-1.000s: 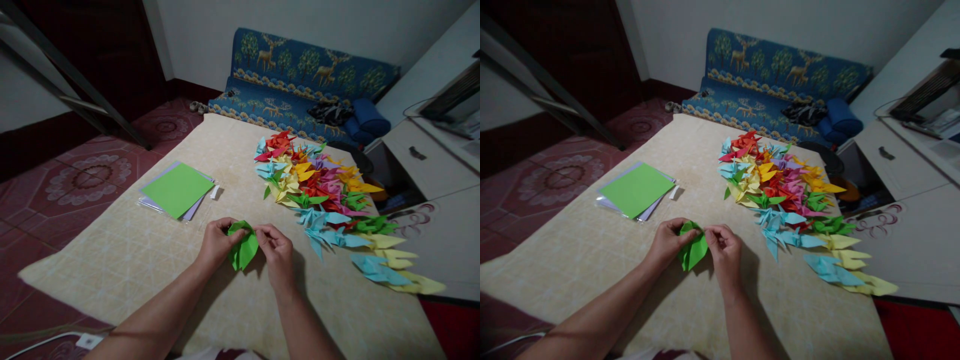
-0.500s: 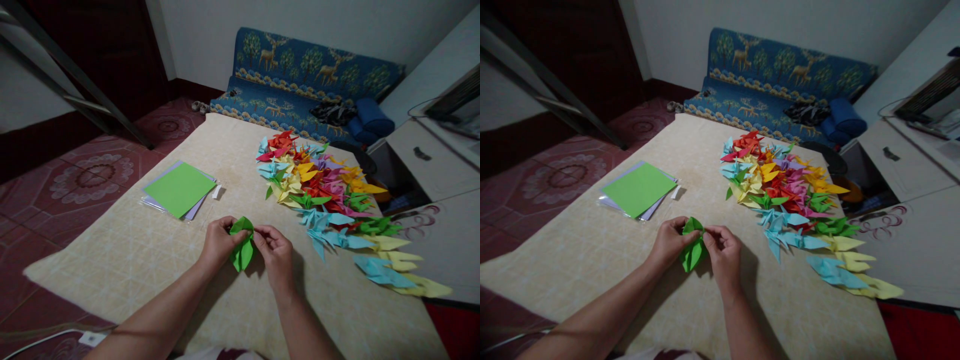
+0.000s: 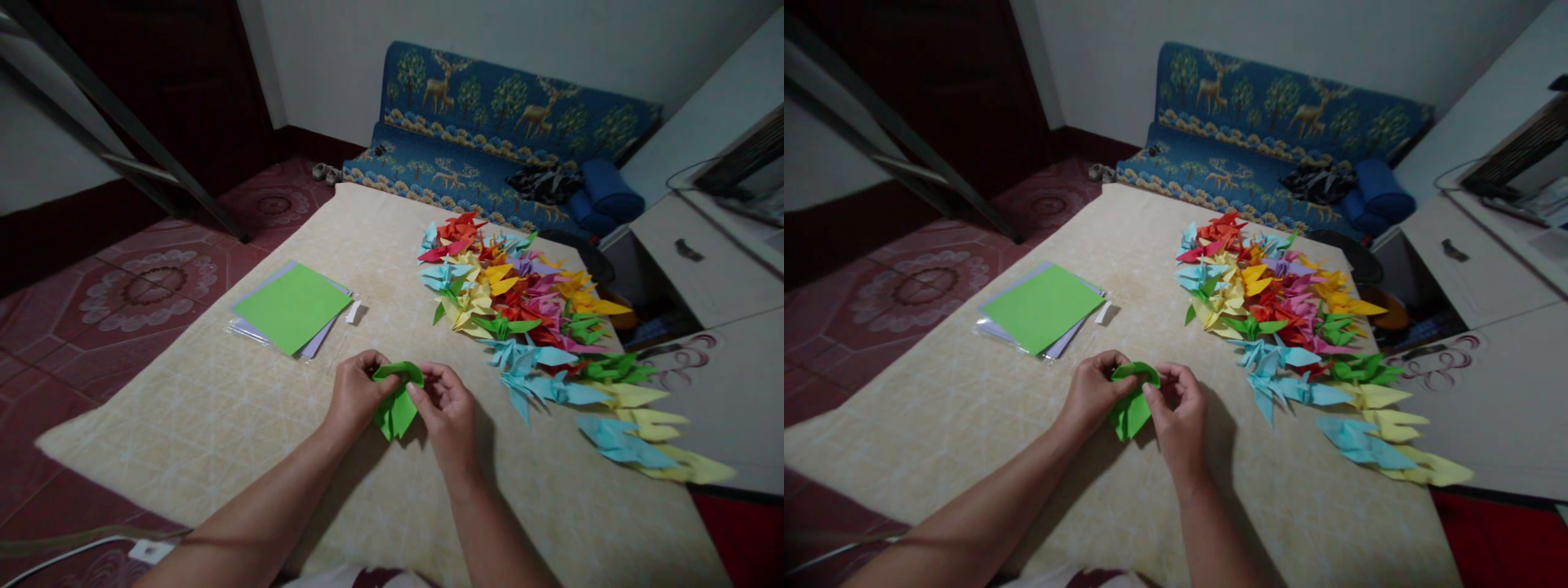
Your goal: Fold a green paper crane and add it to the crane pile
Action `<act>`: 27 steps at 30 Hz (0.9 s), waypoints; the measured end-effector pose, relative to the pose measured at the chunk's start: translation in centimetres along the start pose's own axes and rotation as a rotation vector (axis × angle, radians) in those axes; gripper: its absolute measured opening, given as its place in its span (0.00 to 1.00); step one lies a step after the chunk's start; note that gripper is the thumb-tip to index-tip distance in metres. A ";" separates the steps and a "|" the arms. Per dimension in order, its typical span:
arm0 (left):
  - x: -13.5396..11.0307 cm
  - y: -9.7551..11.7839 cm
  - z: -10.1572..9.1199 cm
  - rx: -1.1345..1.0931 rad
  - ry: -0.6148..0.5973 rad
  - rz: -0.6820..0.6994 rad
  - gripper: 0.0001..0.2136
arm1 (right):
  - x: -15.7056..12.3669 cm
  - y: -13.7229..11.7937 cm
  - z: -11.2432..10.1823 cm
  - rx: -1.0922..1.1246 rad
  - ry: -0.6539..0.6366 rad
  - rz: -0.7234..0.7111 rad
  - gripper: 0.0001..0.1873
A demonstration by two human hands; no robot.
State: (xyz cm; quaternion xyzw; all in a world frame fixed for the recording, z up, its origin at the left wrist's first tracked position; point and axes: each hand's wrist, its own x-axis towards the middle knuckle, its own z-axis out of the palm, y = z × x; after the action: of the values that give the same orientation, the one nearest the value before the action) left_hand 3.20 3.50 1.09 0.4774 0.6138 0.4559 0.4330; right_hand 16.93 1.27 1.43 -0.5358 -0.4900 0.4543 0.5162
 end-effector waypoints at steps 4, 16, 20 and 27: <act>-0.1 0.0 0.0 -0.022 0.023 -0.004 0.07 | 0.0 0.5 0.3 -0.134 0.078 -0.031 0.11; -0.3 -0.7 0.6 -0.025 0.001 0.037 0.08 | 0.1 0.6 0.9 -0.559 0.229 -0.351 0.08; -0.3 -0.6 0.5 0.001 -0.024 0.065 0.08 | -0.1 -0.3 1.2 -0.622 0.135 -0.403 0.09; -0.3 -0.2 0.2 0.005 -0.028 0.044 0.10 | -0.4 -1.0 0.7 -0.371 -0.012 -0.307 0.04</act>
State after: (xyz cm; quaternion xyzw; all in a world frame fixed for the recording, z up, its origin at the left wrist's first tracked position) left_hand 3.40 3.19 0.88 0.4982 0.5982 0.4570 0.4303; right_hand 16.19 0.95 2.34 -0.5380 -0.6440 0.2758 0.4688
